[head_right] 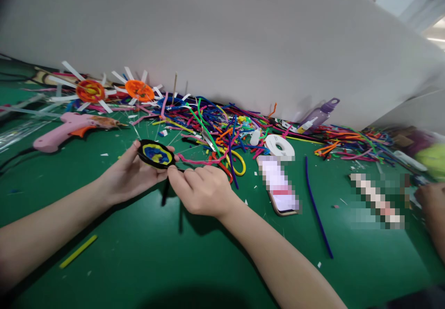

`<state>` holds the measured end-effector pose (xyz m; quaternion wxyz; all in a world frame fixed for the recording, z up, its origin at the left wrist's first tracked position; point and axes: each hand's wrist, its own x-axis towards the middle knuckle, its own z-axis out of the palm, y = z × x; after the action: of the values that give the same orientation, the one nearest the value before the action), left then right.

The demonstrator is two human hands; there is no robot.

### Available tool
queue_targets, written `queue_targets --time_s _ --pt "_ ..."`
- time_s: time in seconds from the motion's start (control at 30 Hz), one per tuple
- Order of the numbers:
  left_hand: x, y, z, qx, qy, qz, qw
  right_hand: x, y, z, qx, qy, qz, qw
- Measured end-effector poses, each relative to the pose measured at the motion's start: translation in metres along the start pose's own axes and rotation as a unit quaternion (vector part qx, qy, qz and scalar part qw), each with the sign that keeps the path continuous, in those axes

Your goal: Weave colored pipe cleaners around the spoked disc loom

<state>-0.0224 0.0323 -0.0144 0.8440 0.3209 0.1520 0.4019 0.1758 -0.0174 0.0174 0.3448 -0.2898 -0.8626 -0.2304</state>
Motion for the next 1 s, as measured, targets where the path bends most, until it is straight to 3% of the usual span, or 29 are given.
queue_targets --time_s 0.1,0.17,0.23,0.33,0.37,0.43,0.5,0.7,0.9,1.0 --pt "0.000 0.003 -0.001 -0.018 0.020 0.017 0.999 -0.006 -0.003 0.008 0.109 0.016 0.124 0.986" --pt "-0.001 0.005 -0.002 -0.025 0.032 0.032 0.999 -0.006 -0.007 0.013 0.229 -0.012 0.250 0.941" --pt "-0.001 0.007 -0.001 -0.028 0.032 0.039 0.998 -0.004 -0.009 0.018 0.380 -0.048 0.379 0.843" --pt "-0.001 0.007 0.000 -0.022 0.015 0.040 0.999 0.000 -0.010 0.024 0.566 -0.048 0.507 0.649" --pt "-0.001 0.006 0.001 -0.020 0.010 0.042 0.999 0.002 -0.009 0.026 0.602 -0.039 0.526 0.600" --pt "-0.001 0.006 0.003 -0.017 0.001 0.049 0.999 0.003 -0.006 0.028 0.644 -0.026 0.544 0.537" --pt "-0.001 0.005 0.003 -0.015 -0.011 0.050 0.999 0.004 -0.004 0.029 0.663 -0.016 0.554 0.503" --pt "-0.002 0.002 0.001 -0.001 -0.032 0.044 0.999 0.003 -0.002 0.029 0.686 0.005 0.566 0.458" --pt "-0.005 0.002 -0.001 0.030 -0.038 0.035 0.998 0.002 -0.001 0.027 0.721 -0.045 0.581 0.376" --pt "-0.005 0.002 -0.001 0.031 -0.038 0.038 0.998 0.001 -0.001 0.027 0.730 -0.050 0.570 0.374"
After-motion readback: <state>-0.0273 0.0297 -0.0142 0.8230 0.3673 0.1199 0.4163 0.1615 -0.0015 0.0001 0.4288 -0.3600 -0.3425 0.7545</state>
